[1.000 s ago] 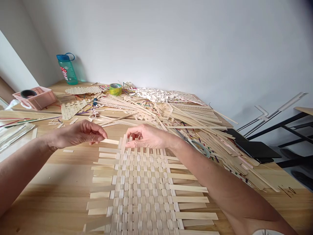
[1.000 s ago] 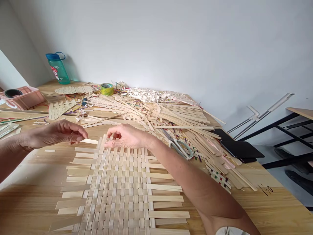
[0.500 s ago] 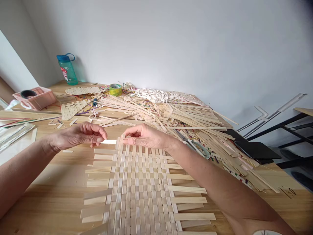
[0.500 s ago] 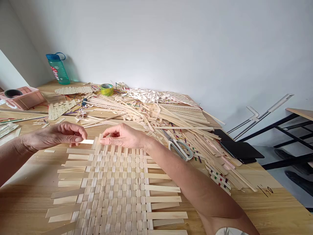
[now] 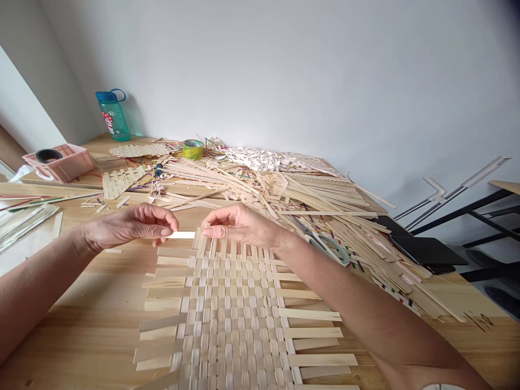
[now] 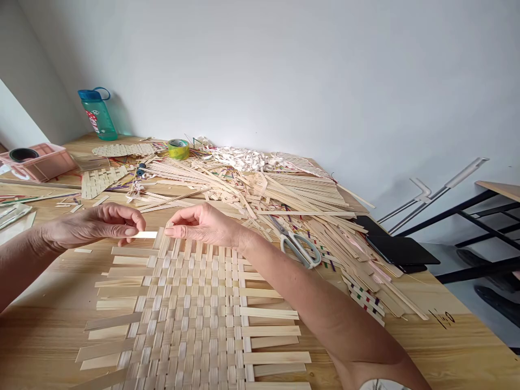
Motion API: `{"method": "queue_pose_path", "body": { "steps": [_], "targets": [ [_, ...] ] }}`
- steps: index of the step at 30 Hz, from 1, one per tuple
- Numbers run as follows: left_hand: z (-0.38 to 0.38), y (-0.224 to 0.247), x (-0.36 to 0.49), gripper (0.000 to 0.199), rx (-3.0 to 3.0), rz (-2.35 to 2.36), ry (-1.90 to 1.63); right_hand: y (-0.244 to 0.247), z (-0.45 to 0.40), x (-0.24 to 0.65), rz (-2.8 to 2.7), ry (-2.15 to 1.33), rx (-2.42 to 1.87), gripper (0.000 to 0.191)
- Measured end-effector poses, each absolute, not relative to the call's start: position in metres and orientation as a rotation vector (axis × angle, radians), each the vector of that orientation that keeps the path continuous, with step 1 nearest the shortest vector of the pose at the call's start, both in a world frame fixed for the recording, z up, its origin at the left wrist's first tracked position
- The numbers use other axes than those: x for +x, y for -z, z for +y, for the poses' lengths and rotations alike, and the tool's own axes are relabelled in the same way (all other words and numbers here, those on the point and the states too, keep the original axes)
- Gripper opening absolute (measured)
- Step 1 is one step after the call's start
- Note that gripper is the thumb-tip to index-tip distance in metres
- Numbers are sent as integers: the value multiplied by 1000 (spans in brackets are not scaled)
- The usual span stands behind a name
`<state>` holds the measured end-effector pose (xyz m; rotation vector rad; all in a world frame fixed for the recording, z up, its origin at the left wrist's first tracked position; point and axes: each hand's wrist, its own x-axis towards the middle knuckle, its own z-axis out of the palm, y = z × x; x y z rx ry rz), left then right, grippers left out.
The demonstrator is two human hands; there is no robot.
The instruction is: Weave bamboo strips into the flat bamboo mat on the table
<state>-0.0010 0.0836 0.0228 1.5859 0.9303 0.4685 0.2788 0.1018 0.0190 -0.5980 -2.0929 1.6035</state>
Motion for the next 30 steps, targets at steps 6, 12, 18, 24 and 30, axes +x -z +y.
{"method": "queue_pose_path", "body": {
  "steps": [6, 12, 18, 24, 30],
  "targets": [
    [83, -26, 3, 15, 1651, 871, -373, -21, 100, 279, -2070, -1612, -612, 18],
    [78, -29, 11, 26, 1724, 882, -376, -22, 100, 279, -2096, -1589, -599, 17],
    [71, -22, 27, 20, 1642, 853, -503, -20, 100, 279, -2094, -1603, -597, 18],
    [72, -10, 31, 20, 1455, 841, -566, -22, 98, 279, -2064, -1647, -637, 12],
    [70, -8, 35, 20, 1374, 791, -589, -20, 99, 280, -2044, -1672, -622, 11]
  ]
}}
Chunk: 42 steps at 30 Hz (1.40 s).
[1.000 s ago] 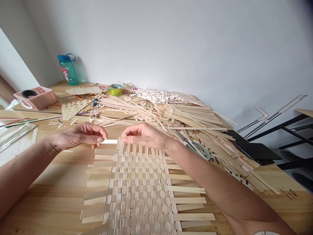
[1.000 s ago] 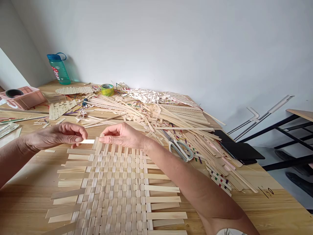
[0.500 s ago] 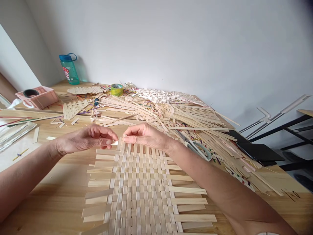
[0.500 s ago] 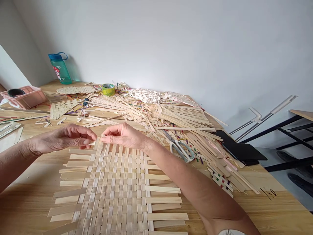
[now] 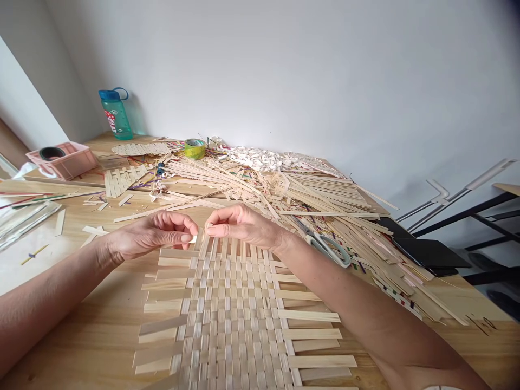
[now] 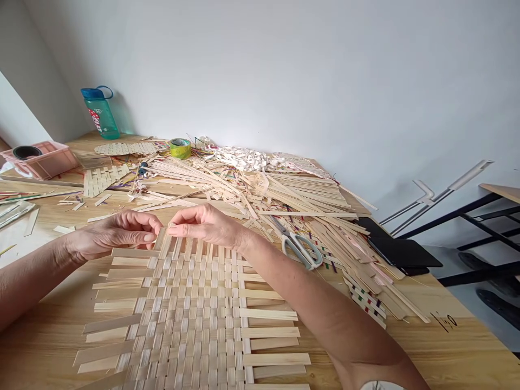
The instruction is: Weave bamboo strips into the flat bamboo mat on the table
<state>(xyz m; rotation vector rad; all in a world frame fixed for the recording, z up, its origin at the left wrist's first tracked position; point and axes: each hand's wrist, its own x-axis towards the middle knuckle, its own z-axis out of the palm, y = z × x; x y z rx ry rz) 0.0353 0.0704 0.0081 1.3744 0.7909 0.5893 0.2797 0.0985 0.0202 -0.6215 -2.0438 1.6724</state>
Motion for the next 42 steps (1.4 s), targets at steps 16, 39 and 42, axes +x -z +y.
{"method": "queue_pose_path", "body": {
  "steps": [16, 39, 42],
  "targets": [
    [66, -9, 40, 23, 1309, 779, -598, -19, 98, 279, -2044, -1640, -584, 14],
    [65, -34, 34, 48, 1739, 1067, -338, -14, 96, 274, -2168, -1505, -714, 14],
    [62, -30, 44, 45, 1672, 1080, -336, -11, 96, 273, -2181, -1473, -691, 18]
  ]
}}
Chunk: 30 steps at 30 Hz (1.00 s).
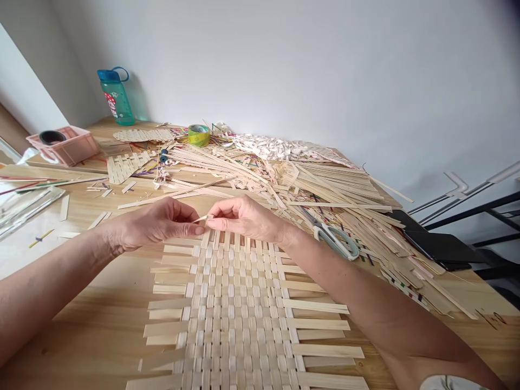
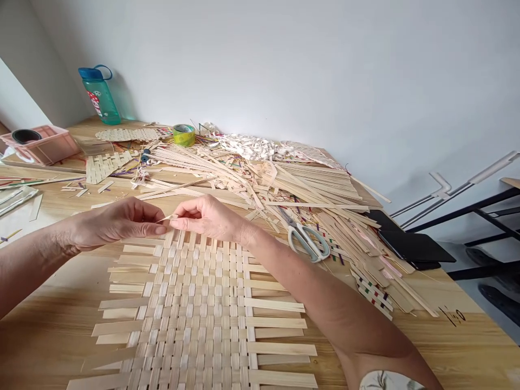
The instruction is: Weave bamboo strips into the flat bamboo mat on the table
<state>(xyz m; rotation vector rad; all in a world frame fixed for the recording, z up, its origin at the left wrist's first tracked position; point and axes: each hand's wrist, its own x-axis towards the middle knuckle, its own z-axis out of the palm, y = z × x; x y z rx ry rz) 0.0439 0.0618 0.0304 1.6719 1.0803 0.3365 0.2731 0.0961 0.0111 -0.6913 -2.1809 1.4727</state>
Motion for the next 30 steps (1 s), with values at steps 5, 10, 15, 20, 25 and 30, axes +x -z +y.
{"method": "queue_pose_path", "body": {
  "steps": [5, 10, 15, 20, 25, 30],
  "targets": [
    [62, -27, 49, 38, 1540, 1078, -334, -7, 95, 270, -2131, -1544, -700, 27],
    [65, -28, 49, 40, 1472, 1052, -332, -6, 93, 268, -2144, -1473, -697, 25],
    [64, -23, 52, 33, 1491, 1079, -413, -7, 92, 269, -2190, -1436, -712, 24],
    [60, -26, 54, 39, 1487, 1082, -418, -9, 93, 271, -2171, -1493, -697, 22],
    [60, -26, 55, 39, 1524, 1085, -435, -10, 94, 272, -2151, -1545, -679, 18],
    [58, -25, 54, 46, 1649, 1128, -415, -8, 96, 273, -2175, -1541, -695, 19]
  ]
}}
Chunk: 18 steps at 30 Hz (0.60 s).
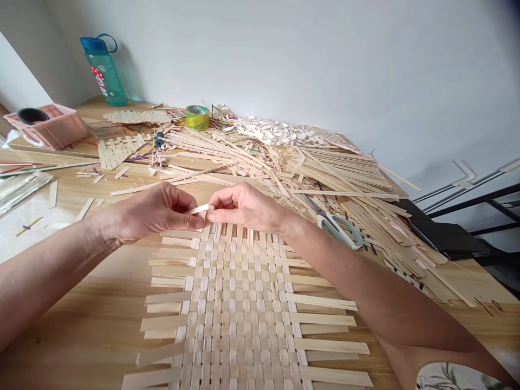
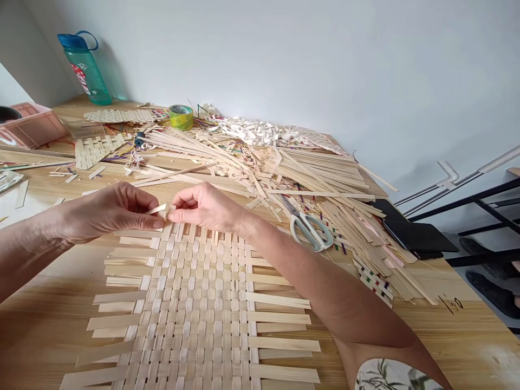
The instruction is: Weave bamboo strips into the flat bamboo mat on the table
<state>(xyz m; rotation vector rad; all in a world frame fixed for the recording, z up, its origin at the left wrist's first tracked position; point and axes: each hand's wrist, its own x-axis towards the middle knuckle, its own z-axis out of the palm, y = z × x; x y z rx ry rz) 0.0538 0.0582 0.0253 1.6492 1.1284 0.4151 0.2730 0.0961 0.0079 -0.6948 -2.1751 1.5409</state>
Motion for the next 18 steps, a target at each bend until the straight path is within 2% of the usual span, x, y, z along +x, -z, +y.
{"method": "queue_pose_path", "body": {
  "steps": [11, 18],
  "targets": [
    [59, -26, 50, 54, 1803, 1188, -340, -4, 95, 269, -2084, -1597, -755, 26],
    [59, -24, 53, 46, 1699, 1068, -399, -6, 94, 269, -2076, -1616, -734, 23]
  ]
}}
